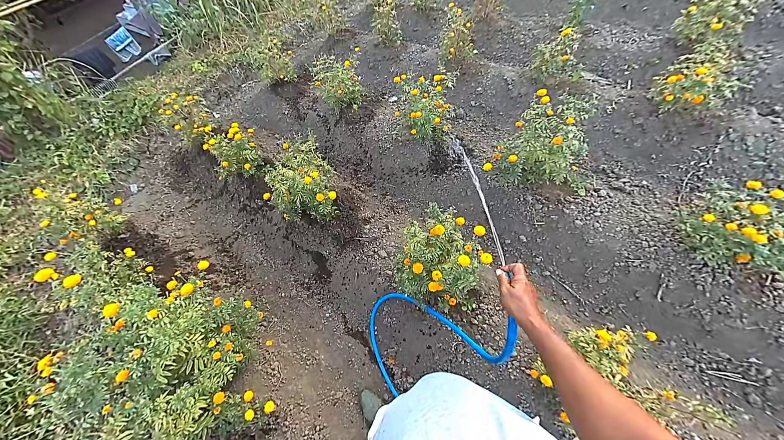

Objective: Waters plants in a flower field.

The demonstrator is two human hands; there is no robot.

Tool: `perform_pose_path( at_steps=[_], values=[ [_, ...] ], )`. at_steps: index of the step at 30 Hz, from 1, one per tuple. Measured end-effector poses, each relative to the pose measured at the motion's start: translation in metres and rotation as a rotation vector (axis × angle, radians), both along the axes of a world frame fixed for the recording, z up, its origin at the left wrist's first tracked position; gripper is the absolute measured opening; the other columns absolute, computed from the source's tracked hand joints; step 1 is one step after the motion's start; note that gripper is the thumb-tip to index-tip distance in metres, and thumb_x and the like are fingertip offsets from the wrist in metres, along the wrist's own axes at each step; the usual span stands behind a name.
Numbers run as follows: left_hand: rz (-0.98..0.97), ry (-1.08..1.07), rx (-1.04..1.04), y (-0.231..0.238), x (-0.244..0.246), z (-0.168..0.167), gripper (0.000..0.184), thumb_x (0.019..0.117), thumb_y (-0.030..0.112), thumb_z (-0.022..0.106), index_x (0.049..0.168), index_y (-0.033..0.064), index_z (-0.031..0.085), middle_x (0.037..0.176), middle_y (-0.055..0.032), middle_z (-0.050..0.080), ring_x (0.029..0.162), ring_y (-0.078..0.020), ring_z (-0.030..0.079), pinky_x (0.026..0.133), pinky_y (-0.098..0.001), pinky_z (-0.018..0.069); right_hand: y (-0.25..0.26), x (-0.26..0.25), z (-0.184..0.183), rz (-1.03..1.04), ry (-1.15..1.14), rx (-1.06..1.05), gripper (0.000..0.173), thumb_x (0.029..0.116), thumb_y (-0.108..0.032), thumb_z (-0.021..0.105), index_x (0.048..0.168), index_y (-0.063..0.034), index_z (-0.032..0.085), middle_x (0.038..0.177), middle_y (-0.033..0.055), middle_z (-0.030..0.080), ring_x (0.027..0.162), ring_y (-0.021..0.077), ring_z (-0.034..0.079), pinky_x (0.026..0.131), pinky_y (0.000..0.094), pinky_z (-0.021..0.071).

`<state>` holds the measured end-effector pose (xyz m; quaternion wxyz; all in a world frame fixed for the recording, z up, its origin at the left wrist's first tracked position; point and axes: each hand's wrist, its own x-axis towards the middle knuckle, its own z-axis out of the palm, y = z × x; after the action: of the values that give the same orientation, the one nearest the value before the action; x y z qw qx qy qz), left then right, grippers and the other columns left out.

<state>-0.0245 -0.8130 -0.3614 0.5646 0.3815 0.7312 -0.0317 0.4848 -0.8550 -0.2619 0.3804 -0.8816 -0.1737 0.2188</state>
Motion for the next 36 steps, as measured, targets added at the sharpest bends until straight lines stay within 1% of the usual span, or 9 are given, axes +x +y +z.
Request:
perform_pose_path(
  at_steps=[6, 11, 15, 19, 21, 24, 31, 34, 36],
  values=[
    [0.005, -0.002, 0.011, 0.0, -0.001, 0.001, 0.035, 0.1089, 0.018, 0.053, 0.13, -0.0089, 0.059, 0.126, -0.0302, 0.063, 0.108, -0.0378, 0.066, 0.092, -0.0523, 0.053, -0.002, -0.002, -0.002, 0.003, 0.019, 0.004, 0.033, 0.1108, -0.021, 0.045, 0.135, -0.0007, 0.052, 0.101, 0.025, 0.068, 0.088, 0.0394, 0.068, 0.081, 0.057, 0.0536],
    [-0.009, 0.001, 0.003, 0.0, -0.001, 0.001, 0.035, 0.1093, 0.018, 0.052, 0.131, -0.0078, 0.059, 0.126, -0.0293, 0.063, 0.109, -0.0365, 0.066, 0.093, -0.0512, 0.0529, 0.0, -0.003, -0.001, 0.005, 0.017, -0.004, 0.032, 0.111, -0.021, 0.045, 0.136, -0.0013, 0.052, 0.102, 0.0257, 0.068, 0.09, 0.0405, 0.069, 0.083, 0.0572, 0.0533],
    [0.002, -0.008, -0.003, 0.0, -0.008, -0.018, 0.036, 0.109, 0.018, 0.052, 0.132, -0.0087, 0.058, 0.127, -0.0306, 0.063, 0.109, -0.0383, 0.066, 0.093, -0.0521, 0.0534, 0.0, -0.004, 0.0, 0.009, 0.012, -0.001, 0.031, 0.1108, -0.02, 0.046, 0.134, -0.0006, 0.053, 0.103, 0.0254, 0.068, 0.092, 0.0404, 0.069, 0.085, 0.0571, 0.0531],
    [0.0, -0.014, -0.001, 0.0, -0.01, -0.024, 0.036, 0.1089, 0.018, 0.053, 0.132, -0.0085, 0.058, 0.127, -0.0301, 0.063, 0.108, -0.0374, 0.066, 0.093, -0.0512, 0.0536, 0.001, -0.004, 0.002, 0.003, 0.008, 0.003, 0.031, 0.1108, -0.021, 0.046, 0.134, -0.0018, 0.053, 0.102, 0.025, 0.068, 0.091, 0.0404, 0.069, 0.084, 0.0575, 0.053],
    [-0.003, -0.009, 0.003, 0.0, -0.007, -0.018, 0.035, 0.1087, 0.017, 0.053, 0.132, -0.0087, 0.058, 0.126, -0.03, 0.064, 0.107, -0.0369, 0.067, 0.093, -0.0508, 0.0539, 0.001, -0.004, 0.005, -0.001, 0.019, 0.011, 0.032, 0.1111, -0.021, 0.045, 0.136, -0.0013, 0.052, 0.103, 0.0257, 0.068, 0.093, 0.0411, 0.068, 0.085, 0.058, 0.0524],
    [-0.021, 0.007, 0.012, 0.001, 0.0, -0.004, 0.034, 0.1088, 0.018, 0.053, 0.13, -0.0089, 0.059, 0.124, -0.0287, 0.064, 0.106, -0.0344, 0.067, 0.093, -0.0489, 0.0532, 0.001, -0.002, 0.005, -0.013, 0.025, 0.026, 0.033, 0.1112, -0.021, 0.045, 0.136, -0.0011, 0.052, 0.101, 0.0252, 0.068, 0.09, 0.0406, 0.068, 0.082, 0.0575, 0.0528],
    [-0.038, 0.007, -0.002, 0.004, 0.001, -0.002, 0.034, 0.1096, 0.019, 0.051, 0.131, -0.0072, 0.059, 0.123, -0.027, 0.064, 0.104, -0.032, 0.066, 0.091, -0.0477, 0.0534, -0.002, 0.002, 0.003, -0.046, 0.037, 0.038, 0.032, 0.1113, -0.021, 0.044, 0.136, -0.0007, 0.052, 0.1, 0.0248, 0.067, 0.087, 0.0392, 0.068, 0.081, 0.0567, 0.0532],
    [-0.024, -0.001, -0.005, 0.004, 0.002, 0.001, 0.034, 0.1094, 0.018, 0.051, 0.131, -0.0071, 0.059, 0.124, -0.0273, 0.064, 0.104, -0.0327, 0.066, 0.09, -0.0486, 0.0531, -0.005, 0.003, 0.003, -0.061, 0.042, 0.044, 0.032, 0.1112, -0.019, 0.045, 0.136, 0.0004, 0.051, 0.102, 0.0258, 0.068, 0.091, 0.0405, 0.068, 0.084, 0.0575, 0.0525],
    [-0.01, -0.011, 0.015, 0.004, 0.001, -0.001, 0.033, 0.1085, 0.017, 0.053, 0.13, -0.0074, 0.06, 0.123, -0.0279, 0.065, 0.104, -0.034, 0.067, 0.09, -0.05, 0.054, -0.008, 0.004, -0.001, -0.061, 0.034, 0.045, 0.032, 0.1111, -0.02, 0.044, 0.135, -0.0004, 0.051, 0.098, 0.0241, 0.066, 0.083, 0.0378, 0.067, 0.078, 0.0561, 0.0528]
  ],
)
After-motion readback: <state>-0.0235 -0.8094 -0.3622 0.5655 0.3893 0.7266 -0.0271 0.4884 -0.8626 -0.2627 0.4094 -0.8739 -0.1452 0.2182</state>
